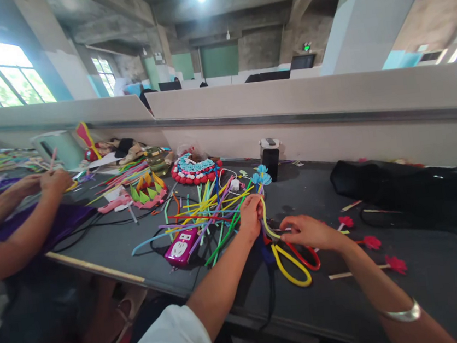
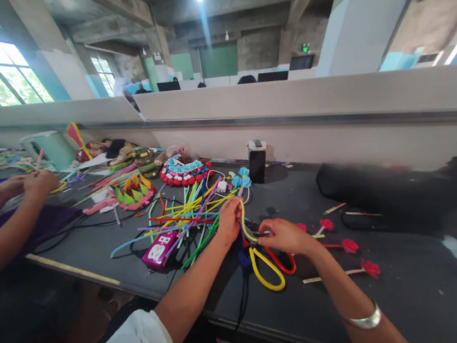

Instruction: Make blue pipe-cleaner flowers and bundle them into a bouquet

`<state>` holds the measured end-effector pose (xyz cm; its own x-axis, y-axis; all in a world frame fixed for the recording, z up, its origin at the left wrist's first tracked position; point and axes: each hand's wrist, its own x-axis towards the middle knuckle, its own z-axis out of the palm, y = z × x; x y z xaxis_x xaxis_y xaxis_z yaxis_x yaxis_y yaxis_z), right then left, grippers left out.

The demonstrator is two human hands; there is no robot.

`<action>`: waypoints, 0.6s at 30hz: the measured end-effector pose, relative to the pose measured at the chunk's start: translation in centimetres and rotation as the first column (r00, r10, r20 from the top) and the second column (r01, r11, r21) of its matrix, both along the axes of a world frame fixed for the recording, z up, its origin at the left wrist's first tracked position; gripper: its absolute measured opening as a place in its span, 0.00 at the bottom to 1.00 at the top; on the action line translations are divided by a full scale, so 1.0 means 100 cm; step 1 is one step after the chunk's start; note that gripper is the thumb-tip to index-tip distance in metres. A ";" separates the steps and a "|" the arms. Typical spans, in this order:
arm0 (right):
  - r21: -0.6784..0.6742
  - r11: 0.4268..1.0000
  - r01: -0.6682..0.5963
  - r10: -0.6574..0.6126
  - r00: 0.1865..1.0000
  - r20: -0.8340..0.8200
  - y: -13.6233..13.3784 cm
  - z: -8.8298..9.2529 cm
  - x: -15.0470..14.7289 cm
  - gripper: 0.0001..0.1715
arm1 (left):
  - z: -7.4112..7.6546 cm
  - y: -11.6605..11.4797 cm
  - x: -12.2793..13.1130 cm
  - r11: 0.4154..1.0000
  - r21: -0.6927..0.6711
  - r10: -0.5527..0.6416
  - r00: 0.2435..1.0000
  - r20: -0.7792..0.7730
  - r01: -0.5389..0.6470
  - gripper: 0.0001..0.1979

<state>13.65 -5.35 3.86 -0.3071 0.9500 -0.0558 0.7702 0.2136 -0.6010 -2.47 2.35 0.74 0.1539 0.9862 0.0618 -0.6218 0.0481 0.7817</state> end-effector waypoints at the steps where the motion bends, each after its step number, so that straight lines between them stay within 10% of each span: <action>1: 0.014 1.000 -0.008 0.008 1.000 -0.006 0.000 0.002 -0.003 0.14 | -0.001 0.001 0.000 1.000 -0.010 0.006 1.000 0.003 -0.006 0.12; 8: -0.004 1.000 -0.019 0.018 0.991 -0.135 -0.011 -0.001 -0.011 0.21 | 0.004 0.001 -0.001 0.999 -0.031 0.030 0.999 0.036 -0.029 0.12; 18: 0.203 0.934 0.294 -0.167 0.862 -0.478 -0.006 -0.015 -0.050 0.27 | 0.006 -0.010 0.005 0.999 -0.032 0.032 0.999 0.004 -0.032 0.10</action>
